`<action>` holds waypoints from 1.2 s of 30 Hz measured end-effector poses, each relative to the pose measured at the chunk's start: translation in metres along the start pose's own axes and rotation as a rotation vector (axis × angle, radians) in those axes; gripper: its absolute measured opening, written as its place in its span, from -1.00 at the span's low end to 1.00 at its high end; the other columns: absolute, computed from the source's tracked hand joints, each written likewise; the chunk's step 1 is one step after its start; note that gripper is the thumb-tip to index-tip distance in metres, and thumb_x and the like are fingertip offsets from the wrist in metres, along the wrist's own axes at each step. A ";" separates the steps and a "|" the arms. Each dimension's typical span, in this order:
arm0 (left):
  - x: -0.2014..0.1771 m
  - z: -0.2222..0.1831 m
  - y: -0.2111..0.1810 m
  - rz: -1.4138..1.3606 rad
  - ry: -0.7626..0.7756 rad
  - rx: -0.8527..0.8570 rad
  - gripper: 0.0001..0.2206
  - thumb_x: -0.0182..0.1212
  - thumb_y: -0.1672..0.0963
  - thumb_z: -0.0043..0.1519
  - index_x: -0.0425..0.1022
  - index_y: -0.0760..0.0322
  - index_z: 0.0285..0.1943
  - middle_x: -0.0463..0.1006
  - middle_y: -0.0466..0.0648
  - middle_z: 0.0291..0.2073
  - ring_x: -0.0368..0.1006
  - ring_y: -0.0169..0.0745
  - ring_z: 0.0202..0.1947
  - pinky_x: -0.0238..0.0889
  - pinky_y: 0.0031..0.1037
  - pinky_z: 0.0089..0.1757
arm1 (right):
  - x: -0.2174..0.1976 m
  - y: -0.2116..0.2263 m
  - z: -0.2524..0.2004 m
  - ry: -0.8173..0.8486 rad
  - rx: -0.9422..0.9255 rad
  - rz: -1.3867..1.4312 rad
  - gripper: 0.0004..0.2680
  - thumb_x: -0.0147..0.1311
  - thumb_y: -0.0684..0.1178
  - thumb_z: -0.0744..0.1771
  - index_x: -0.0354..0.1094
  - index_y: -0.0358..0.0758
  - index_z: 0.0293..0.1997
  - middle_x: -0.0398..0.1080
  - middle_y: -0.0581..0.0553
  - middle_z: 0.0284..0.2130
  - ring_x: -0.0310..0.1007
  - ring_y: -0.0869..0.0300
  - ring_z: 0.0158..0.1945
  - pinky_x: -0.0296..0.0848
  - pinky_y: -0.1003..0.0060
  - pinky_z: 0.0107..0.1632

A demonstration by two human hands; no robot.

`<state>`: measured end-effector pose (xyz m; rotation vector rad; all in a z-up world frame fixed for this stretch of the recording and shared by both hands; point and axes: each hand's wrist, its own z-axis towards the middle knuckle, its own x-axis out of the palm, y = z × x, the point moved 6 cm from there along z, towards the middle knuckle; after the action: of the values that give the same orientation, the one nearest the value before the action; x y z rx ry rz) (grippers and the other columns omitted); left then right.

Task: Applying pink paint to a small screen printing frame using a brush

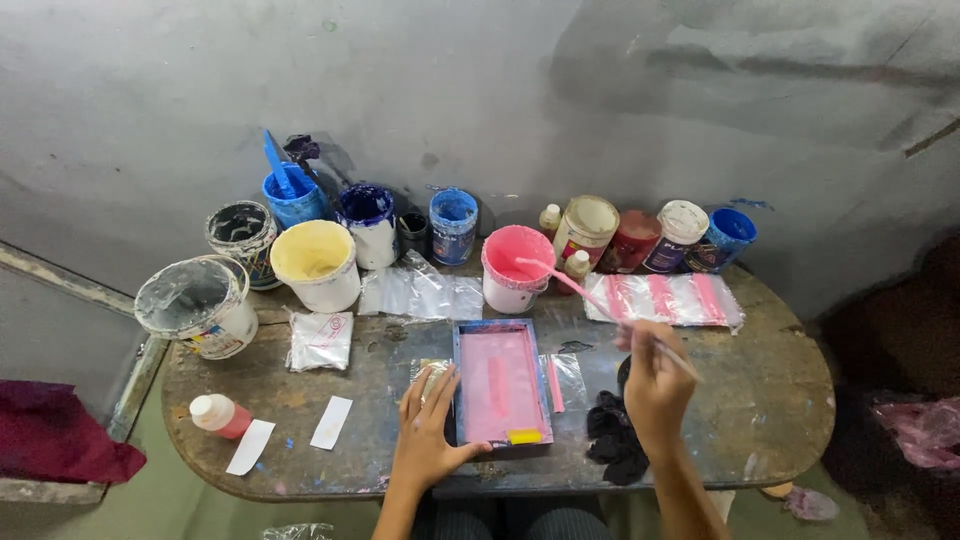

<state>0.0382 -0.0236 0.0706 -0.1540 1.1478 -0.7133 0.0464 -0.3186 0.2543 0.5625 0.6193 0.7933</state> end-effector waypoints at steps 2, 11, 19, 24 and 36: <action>0.000 0.000 -0.001 0.006 0.009 -0.009 0.08 0.43 -0.35 -0.08 0.13 0.13 0.56 0.18 -0.15 0.52 -0.13 0.01 0.56 -0.21 0.04 0.35 | -0.010 -0.004 -0.016 0.006 -0.019 -0.016 -0.86 -0.10 -0.12 0.46 0.40 -0.34 -0.02 0.53 -0.16 -0.33 0.59 0.20 -0.29 0.61 0.42 -0.29; 0.002 -0.001 -0.003 0.029 0.050 -0.031 0.17 0.52 -0.35 -0.17 0.10 0.14 0.57 0.15 -0.16 0.53 -0.19 0.03 0.57 -0.30 0.03 0.37 | -0.015 -0.013 -0.091 0.149 0.083 0.029 -0.84 -0.11 -0.09 0.42 0.42 -0.30 -0.13 0.52 -0.11 -0.40 0.58 0.25 -0.38 0.67 0.53 -0.34; 0.006 -0.002 -0.001 0.059 0.070 -0.035 0.18 0.50 -0.37 -0.17 0.08 0.11 0.58 0.12 -0.18 0.54 -0.22 0.02 0.58 -0.29 0.06 0.36 | -0.004 0.006 -0.104 0.198 0.144 0.015 -0.81 -0.07 -0.05 0.40 0.51 -0.26 -0.21 0.53 -0.04 -0.41 0.51 0.27 -0.41 0.51 0.42 -0.31; 0.007 -0.002 -0.001 0.052 0.107 -0.049 0.18 0.50 -0.37 -0.15 0.05 0.11 0.59 0.10 -0.19 0.55 -0.26 0.00 0.58 -0.34 0.07 0.36 | 0.000 0.006 -0.107 0.234 0.137 0.033 -0.82 -0.04 -0.04 0.39 0.51 -0.25 -0.21 0.53 -0.06 -0.37 0.51 0.23 -0.36 0.51 0.37 -0.27; 0.010 -0.002 0.001 0.095 0.073 -0.026 0.21 0.46 -0.40 -0.15 0.04 0.15 0.60 0.08 -0.15 0.56 -0.24 0.02 0.58 -0.33 0.02 0.38 | -0.024 0.009 -0.070 0.078 0.067 0.007 -0.83 -0.09 -0.05 0.42 0.45 -0.22 -0.23 0.53 -0.06 -0.34 0.54 0.28 -0.44 0.55 0.47 -0.33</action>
<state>0.0389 -0.0280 0.0613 -0.0952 1.2260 -0.6242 -0.0195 -0.3163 0.2196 0.5970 0.7178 0.8069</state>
